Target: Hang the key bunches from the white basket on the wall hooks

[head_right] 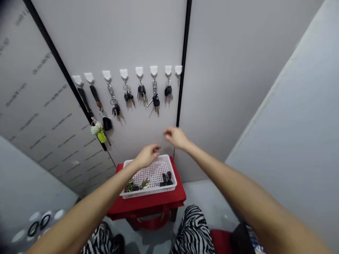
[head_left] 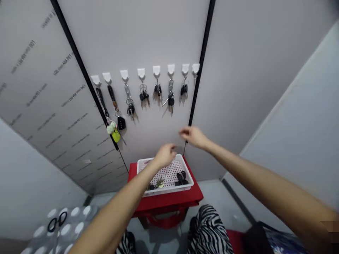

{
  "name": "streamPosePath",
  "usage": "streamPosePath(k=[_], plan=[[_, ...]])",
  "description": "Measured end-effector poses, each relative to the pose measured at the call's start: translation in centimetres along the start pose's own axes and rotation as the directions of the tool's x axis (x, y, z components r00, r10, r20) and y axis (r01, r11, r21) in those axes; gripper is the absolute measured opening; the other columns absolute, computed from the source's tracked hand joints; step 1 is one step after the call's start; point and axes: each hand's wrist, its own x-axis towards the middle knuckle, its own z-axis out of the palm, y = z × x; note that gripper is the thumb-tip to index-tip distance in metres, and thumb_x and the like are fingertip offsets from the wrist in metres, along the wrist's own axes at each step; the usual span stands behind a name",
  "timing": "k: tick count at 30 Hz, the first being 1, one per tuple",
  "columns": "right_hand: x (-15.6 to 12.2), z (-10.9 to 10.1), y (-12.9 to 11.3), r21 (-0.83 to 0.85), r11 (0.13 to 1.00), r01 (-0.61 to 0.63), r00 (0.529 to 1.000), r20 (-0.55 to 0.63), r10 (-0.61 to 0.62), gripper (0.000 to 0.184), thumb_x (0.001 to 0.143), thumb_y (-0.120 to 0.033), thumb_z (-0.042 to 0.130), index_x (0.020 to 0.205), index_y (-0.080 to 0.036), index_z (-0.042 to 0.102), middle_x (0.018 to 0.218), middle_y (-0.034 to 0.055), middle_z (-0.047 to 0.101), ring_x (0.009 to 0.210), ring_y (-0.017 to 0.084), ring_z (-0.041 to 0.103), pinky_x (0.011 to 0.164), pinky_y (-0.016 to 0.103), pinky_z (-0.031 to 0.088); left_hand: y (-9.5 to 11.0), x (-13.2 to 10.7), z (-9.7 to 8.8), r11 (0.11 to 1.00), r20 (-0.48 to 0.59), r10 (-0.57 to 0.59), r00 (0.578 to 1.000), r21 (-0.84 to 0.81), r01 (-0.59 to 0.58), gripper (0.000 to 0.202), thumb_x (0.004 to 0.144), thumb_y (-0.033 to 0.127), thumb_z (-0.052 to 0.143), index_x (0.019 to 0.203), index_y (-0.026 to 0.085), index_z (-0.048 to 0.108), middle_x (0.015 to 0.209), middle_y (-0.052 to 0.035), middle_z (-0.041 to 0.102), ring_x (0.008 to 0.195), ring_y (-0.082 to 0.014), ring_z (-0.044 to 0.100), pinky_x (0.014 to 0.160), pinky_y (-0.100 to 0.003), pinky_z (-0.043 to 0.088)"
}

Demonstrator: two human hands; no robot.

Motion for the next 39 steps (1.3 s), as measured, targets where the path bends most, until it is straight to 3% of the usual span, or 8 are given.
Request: streamPosePath(k=[2,4,12,17,24,29,34,39], plan=[[-3.6,2.8,0.5,-0.107,0.99,0.091,0.949,0.309,-0.054,0.02,0.06,-0.014,0.042,0.072,-0.015,0.058,0.07,0.0041,0.06,0.064,0.011,0.051,0.061,0.022,0.037,-1.6,-2.3,2.2,0.999,0.108,-0.034,0.994,0.007,0.033,0.031,0.063,0.017,0.04,0.092,0.014,0.051,0.091,-0.0056,0.056,0.08,-0.0134,0.05,0.074,-0.023,0.036],[-6.4,4.9,1.0,-0.243,0.955,0.171,0.896,0.441,-0.048,0.02,0.059,-0.014,0.044,0.072,-0.015,0.059,0.074,0.0061,0.059,0.071,0.015,0.049,0.063,0.025,0.035,-2.7,-3.9,3.9,0.998,0.175,-0.062,0.983,0.026,0.058,0.031,0.062,0.017,0.04,0.091,0.014,0.052,0.09,-0.0053,0.056,0.08,-0.0137,0.05,0.073,-0.023,0.036],[-8.9,6.1,0.9,-0.349,0.844,0.407,0.808,0.569,-0.155,0.027,0.057,-0.013,0.044,0.081,-0.022,0.055,0.082,0.0051,0.057,0.086,0.021,0.041,0.072,0.037,0.024,-3.3,-5.3,7.2,0.998,0.188,-0.056,0.981,-0.02,0.061,0.025,0.06,0.015,0.04,0.08,0.015,0.054,0.075,-0.0039,0.058,0.069,-0.0139,0.05,0.064,-0.023,0.037],[-8.4,6.9,1.6,-0.323,0.86,0.395,0.792,0.595,-0.14,0.025,0.056,-0.012,0.043,0.077,-0.02,0.055,0.08,0.0054,0.058,0.084,0.021,0.043,0.073,0.037,0.022,-4.2,-5.2,8.3,0.964,0.141,-0.135,0.981,-0.212,0.163,0.022,0.057,0.012,0.042,0.074,0.015,0.055,0.068,-0.0025,0.057,0.064,-0.0135,0.049,0.06,-0.022,0.037],[-7.6,5.8,2.1,-0.117,0.957,0.264,0.871,0.455,-0.185,0.017,0.059,-0.012,0.04,0.069,-0.017,0.052,0.069,0.0008,0.057,0.067,0.012,0.049,0.064,0.024,0.03,-5.5,-4.6,8.9,0.804,0.137,-0.311,0.941,-0.49,0.337,0.032,0.056,0.008,0.042,0.086,0.014,0.052,0.069,-0.0015,0.054,0.054,-0.0081,0.044,0.053,-0.019,0.035],[-6.6,5.4,1.9,0.163,0.986,-0.028,0.979,0.205,-0.006,0.008,0.061,-0.024,0.044,0.064,-0.016,0.045,0.056,-0.0016,0.051,0.053,0.009,0.045,0.051,0.02,0.033,-5.2,-4.5,8.7,0.68,0.267,-0.275,0.924,-0.626,0.383,0.04,0.054,0.004,0.043,0.093,0.012,0.047,0.07,-0.0008,0.051,0.049,-0.0041,0.04,0.047,-0.016,0.031],[-6.2,5.8,0.6,0.601,0.733,-0.318,0.936,0.322,0.143,0.019,0.059,-0.03,0.049,0.066,-0.016,0.039,0.054,-0.0043,0.049,0.05,0.007,0.049,0.051,0.021,0.037,-4.4,-4.3,8.1,0.529,0.258,-0.319,0.912,-0.75,0.398,0.043,0.054,0.004,0.047,0.096,0.012,0.042,0.075,-0.0019,0.049,0.05,-0.0028,0.042,0.047,-0.015,0.031],[-6.6,6.0,-0.5,0.72,0.516,-0.464,0.884,0.414,0.218,0.023,0.057,-0.033,0.052,0.067,-0.016,0.04,0.058,-0.0034,0.053,0.05,0.006,0.051,0.049,0.019,0.038,-3.9,-4.0,6.4,0.256,0.241,-0.326,0.914,-0.908,0.331,0.036,0.057,0.015,0.051,0.092,0.019,0.042,0.078,-0.001,0.051,0.059,-0.0056,0.048,0.05,-0.016,0.034]])
